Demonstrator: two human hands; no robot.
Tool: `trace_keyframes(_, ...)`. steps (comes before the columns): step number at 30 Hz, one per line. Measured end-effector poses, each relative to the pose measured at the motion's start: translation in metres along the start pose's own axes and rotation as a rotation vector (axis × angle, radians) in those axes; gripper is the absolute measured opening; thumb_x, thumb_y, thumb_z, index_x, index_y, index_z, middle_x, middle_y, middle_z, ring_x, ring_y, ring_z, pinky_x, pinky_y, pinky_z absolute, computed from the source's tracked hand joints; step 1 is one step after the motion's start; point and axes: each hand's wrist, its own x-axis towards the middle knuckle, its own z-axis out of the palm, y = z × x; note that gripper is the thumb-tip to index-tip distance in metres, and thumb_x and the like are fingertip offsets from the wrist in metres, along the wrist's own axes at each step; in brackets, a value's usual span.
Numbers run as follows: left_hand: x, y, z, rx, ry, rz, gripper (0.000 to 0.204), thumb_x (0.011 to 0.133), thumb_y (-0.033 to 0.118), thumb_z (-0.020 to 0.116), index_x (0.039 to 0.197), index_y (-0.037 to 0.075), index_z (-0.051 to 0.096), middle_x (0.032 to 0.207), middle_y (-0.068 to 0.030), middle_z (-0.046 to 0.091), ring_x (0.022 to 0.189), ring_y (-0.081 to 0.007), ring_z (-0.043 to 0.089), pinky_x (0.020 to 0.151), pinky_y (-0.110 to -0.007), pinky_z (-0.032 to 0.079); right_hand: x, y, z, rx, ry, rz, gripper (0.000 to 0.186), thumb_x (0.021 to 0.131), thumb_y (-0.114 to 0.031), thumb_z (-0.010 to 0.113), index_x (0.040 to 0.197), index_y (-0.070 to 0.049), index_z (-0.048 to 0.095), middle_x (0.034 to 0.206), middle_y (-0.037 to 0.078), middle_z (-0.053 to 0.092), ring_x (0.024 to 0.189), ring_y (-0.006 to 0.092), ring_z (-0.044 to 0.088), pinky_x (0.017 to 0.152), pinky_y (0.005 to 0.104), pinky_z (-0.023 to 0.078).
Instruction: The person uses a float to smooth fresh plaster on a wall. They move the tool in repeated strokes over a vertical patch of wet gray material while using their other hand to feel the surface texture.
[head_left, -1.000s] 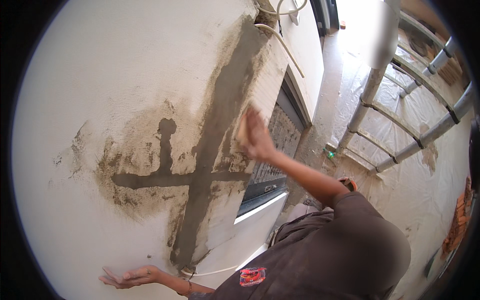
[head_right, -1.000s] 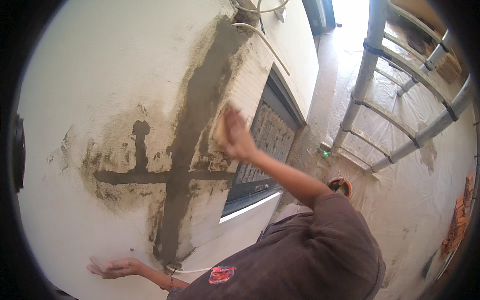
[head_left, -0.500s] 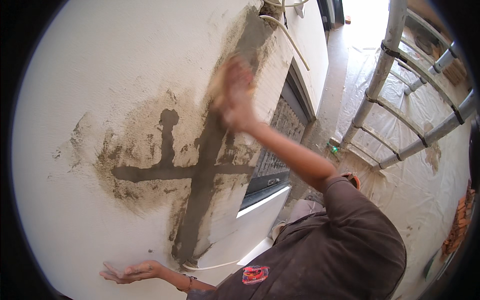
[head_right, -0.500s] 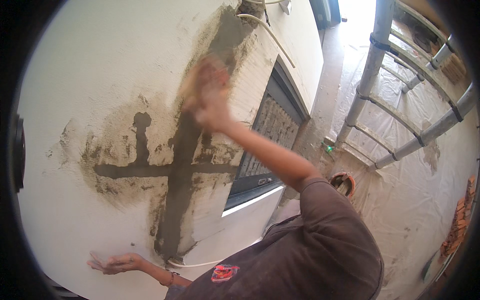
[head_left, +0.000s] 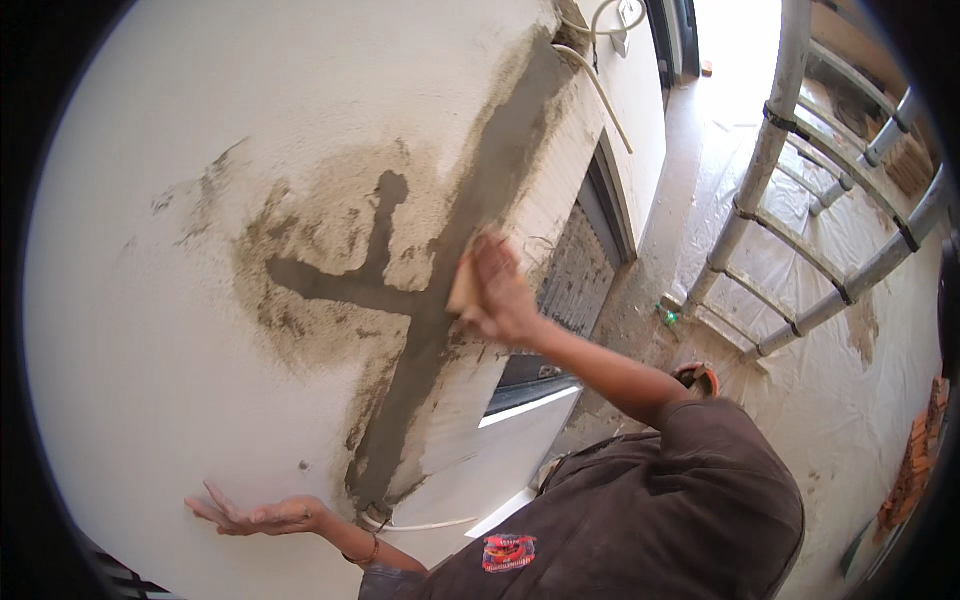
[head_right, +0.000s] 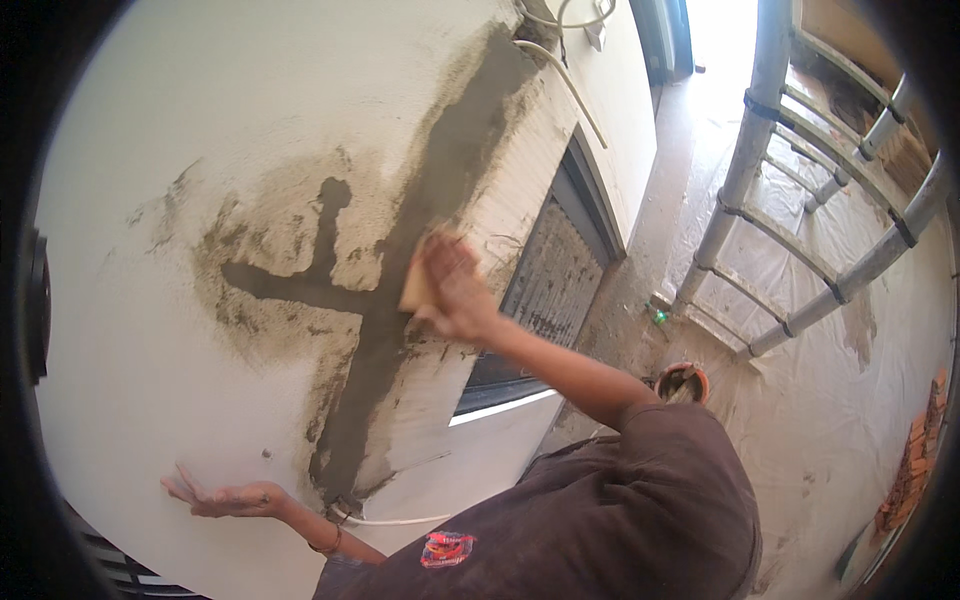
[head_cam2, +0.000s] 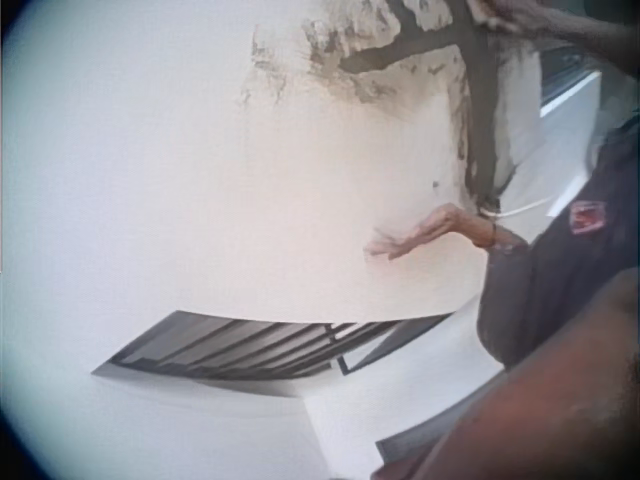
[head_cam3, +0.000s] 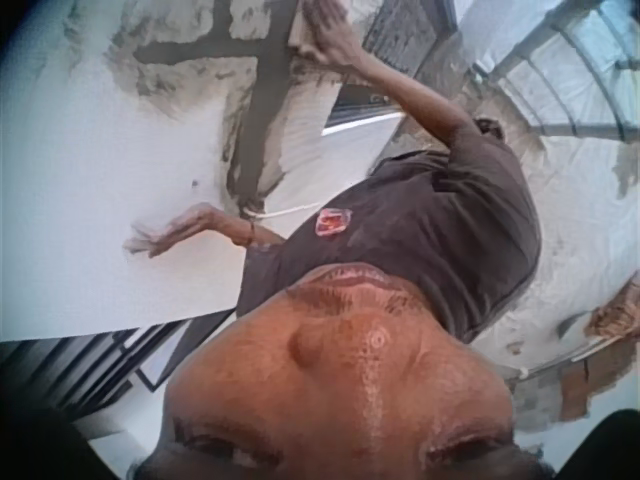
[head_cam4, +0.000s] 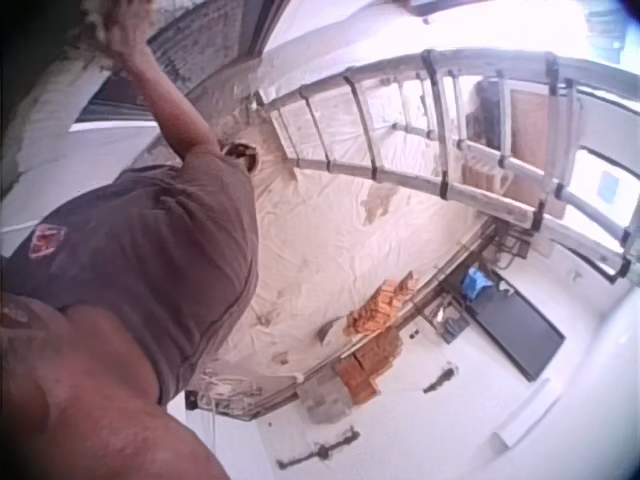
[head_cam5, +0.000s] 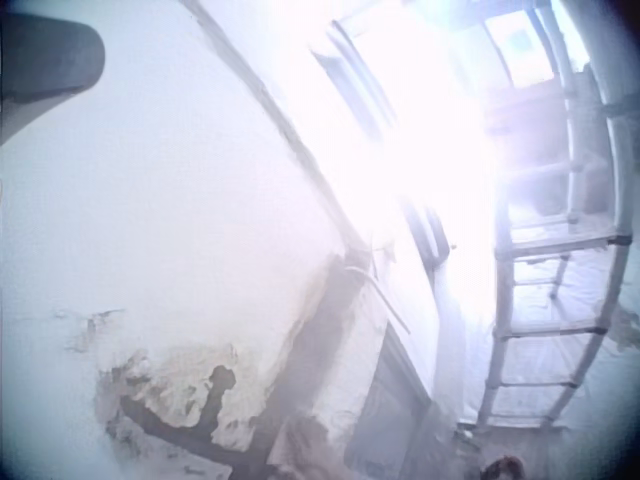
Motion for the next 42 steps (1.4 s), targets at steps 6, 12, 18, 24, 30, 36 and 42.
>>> trace_keyframes(6, -0.005, -0.007, -0.005, -0.025, -0.014, -0.003, 0.071, 0.106, 0.044, 0.008, 0.138, -0.005, 0.048, 0.149, -0.0253, 0.042, 0.145, -0.0401, 0.027, 0.12, -0.056, 0.002, 0.049, -0.06, -0.006, 0.258, 0.027, 0.145, 0.09, 0.099, -0.059, 0.039, 0.156, 0.004, 0.008, 0.161, 0.03, 0.006, 0.152, 0.0384, 0.005, 0.122, 0.0478, 0.004)
trace_keyframes(12, -0.007, -0.008, -0.004, -0.191, 0.025, 0.016, 0.07, 0.105, 0.045, 0.015, 0.138, -0.009, 0.045, 0.147, -0.0295, 0.043, 0.144, -0.0407, 0.028, 0.121, -0.054, 0.005, 0.008, 0.018, -0.005, 0.285, 0.082, 0.398, 0.095, 0.096, -0.066, 0.035, 0.155, 0.006, 0.013, 0.161, 0.03, 0.011, 0.151, 0.04, 0.008, 0.122, 0.0468, 0.006)
trace_keyframes(18, 0.002, -0.028, -0.024, -0.431, 0.026, 0.193, 0.068, 0.104, 0.044, 0.021, 0.142, -0.009, 0.038, 0.148, -0.0327, 0.039, 0.145, -0.0419, 0.026, 0.123, -0.053, 0.005, -0.005, -0.103, 0.022, -0.053, -0.022, -0.036, 0.097, 0.096, -0.061, 0.044, 0.152, 0.012, 0.011, 0.16, 0.031, 0.011, 0.151, 0.0419, 0.008, 0.122, 0.0471, 0.007)
trace_keyframes(24, -0.017, -0.104, -0.095, -0.437, 0.101, 0.04, 0.063, 0.106, 0.039, 0.021, 0.143, -0.011, 0.033, 0.152, -0.0318, 0.033, 0.148, -0.0386, 0.022, 0.124, -0.05, 0.003, 0.049, -0.052, 0.0, 0.092, 0.254, 0.249, 0.102, 0.094, -0.067, 0.039, 0.152, 0.012, 0.011, 0.159, 0.033, 0.01, 0.151, 0.0419, 0.004, 0.122, 0.0489, 0.003)
trace_keyframes(30, -0.027, -0.178, -0.16, 0.093, 0.088, 0.046, 0.056, 0.107, 0.035, 0.017, 0.14, -0.003, 0.042, 0.149, -0.0247, 0.041, 0.143, -0.0353, 0.036, 0.124, -0.052, 0.01, -0.057, -0.114, 0.05, -0.025, -0.019, -0.024, 0.091, 0.097, -0.055, 0.044, 0.155, 0.007, 0.009, 0.161, 0.032, 0.005, 0.152, 0.041, 0.004, 0.122, 0.0489, 0.003)
trace_keyframes(36, -0.058, -0.248, -0.195, 0.388, 0.049, 0.052, 0.056, 0.108, 0.035, 0.015, 0.139, -0.001, 0.045, 0.147, -0.0212, 0.044, 0.142, -0.0342, 0.037, 0.123, -0.054, 0.015, 0.04, -0.095, 0.008, 0.335, 0.112, 0.367, 0.083, 0.1, -0.044, 0.043, 0.155, 0.007, 0.007, 0.161, 0.03, 0.005, 0.152, 0.0398, 0.005, 0.122, 0.0477, 0.003)
trace_keyframes(42, -0.058, -0.279, -0.217, 0.515, 0.157, 0.053, 0.058, 0.108, 0.04, 0.02, 0.14, 0.0, 0.045, 0.146, -0.0198, 0.045, 0.138, -0.0364, 0.041, 0.119, -0.056, 0.025, -0.079, -0.146, 0.072, -0.026, 0.111, -0.003, 0.081, 0.103, -0.045, 0.034, 0.154, 0.009, 0.002, 0.162, 0.03, 0.003, 0.151, 0.0413, 0.004, 0.122, 0.0461, 0.003)
